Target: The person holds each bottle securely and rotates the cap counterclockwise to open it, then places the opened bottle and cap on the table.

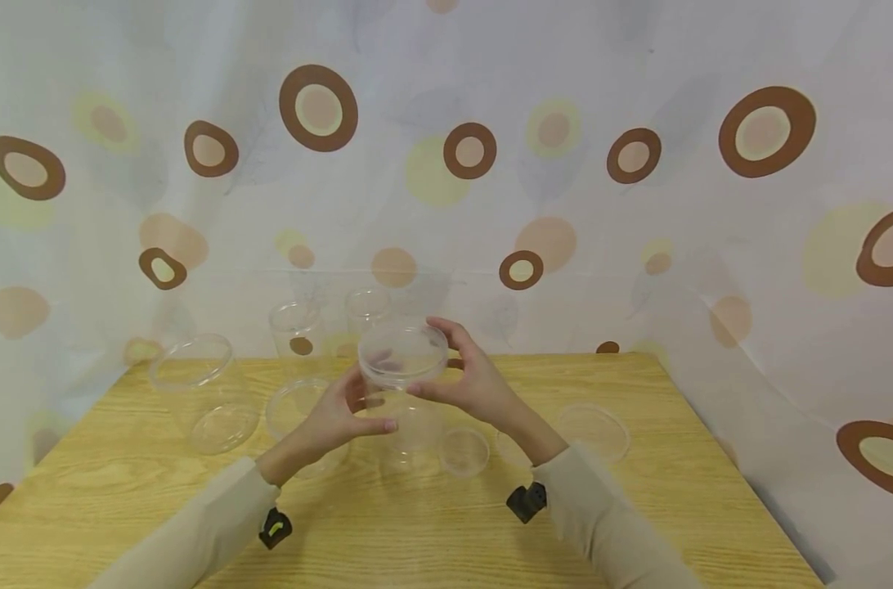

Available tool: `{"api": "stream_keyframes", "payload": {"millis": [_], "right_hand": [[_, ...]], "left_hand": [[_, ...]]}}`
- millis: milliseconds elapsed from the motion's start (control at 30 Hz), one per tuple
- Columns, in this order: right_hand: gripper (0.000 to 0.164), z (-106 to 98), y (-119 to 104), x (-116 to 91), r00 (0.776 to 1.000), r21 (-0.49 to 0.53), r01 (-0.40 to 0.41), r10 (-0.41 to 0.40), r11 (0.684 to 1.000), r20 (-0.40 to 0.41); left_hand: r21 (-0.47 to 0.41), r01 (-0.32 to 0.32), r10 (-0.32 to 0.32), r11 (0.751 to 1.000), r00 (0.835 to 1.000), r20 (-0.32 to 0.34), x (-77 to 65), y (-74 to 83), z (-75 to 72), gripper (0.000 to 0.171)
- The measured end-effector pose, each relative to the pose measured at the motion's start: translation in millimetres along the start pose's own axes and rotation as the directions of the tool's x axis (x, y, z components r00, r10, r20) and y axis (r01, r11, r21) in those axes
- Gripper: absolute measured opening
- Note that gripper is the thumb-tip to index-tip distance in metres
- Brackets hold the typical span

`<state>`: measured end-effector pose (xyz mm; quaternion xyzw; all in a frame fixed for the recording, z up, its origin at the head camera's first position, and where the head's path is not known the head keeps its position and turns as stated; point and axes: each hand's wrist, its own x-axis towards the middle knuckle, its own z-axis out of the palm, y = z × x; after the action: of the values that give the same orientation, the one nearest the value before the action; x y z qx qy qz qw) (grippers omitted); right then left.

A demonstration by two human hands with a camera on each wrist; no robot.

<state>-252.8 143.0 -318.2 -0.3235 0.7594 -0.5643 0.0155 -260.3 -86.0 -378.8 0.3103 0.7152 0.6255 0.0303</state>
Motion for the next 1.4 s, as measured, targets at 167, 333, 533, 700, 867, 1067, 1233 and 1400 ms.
{"api": "stream_keyframes", "payload": {"millis": [167, 333, 533, 700, 867, 1067, 1233, 1400], "right_hand": [[0.076, 0, -1, 0, 1.0, 0.026, 0.012, -0.013, 1.0, 0.018], [0.076, -5, 1, 1, 0.993, 0.121, 0.064, -0.075, 0.991, 0.087], [0.075, -9, 5, 3, 0.986, 0.231, 0.071, -0.103, 0.97, 0.134], [0.076, -12, 4, 4, 0.984, 0.273, 0.096, -0.133, 0.957, 0.119], [0.076, -18, 3, 4, 0.983, 0.258, 0.152, -0.172, 0.954, 0.056], [0.072, -36, 8, 1, 0.983, 0.24, 0.186, -0.18, 0.953, -0.046], [0.07, -54, 15, -6, 0.986, 0.231, 0.148, -0.126, 0.961, -0.107], [0.069, -70, 23, -14, 0.988, 0.23, 0.072, -0.037, 0.971, -0.153]], "left_hand": [[-0.012, -0.015, 0.015, 1.0, 0.999, 0.031, -0.8, -0.9, -0.1, 0.085], [-0.053, -0.026, 0.031, 0.998, 0.995, 0.09, -1.0, -0.4, -1.6, 0.085], [-0.053, -0.018, 0.024, 0.998, 0.993, 0.119, -0.8, 3.3, -1.4, 0.086], [-0.037, -0.017, 0.022, 0.999, 0.992, 0.123, -0.2, 3.3, -0.7, 0.081], [-0.011, -0.013, 0.014, 1.0, 0.996, 0.093, 1.3, 1.6, 1.2, 0.08], [0.004, 0.027, -0.027, 1.0, 1.0, 0.009, 3.7, -0.3, 4.1, 0.084], [0.007, 0.068, -0.068, 0.998, 0.997, -0.049, 8.0, -1.2, 8.6, 0.085], [0.001, 0.089, -0.089, 0.996, 0.991, -0.099, 12.0, 11.1, 16.4, 0.08]]}}
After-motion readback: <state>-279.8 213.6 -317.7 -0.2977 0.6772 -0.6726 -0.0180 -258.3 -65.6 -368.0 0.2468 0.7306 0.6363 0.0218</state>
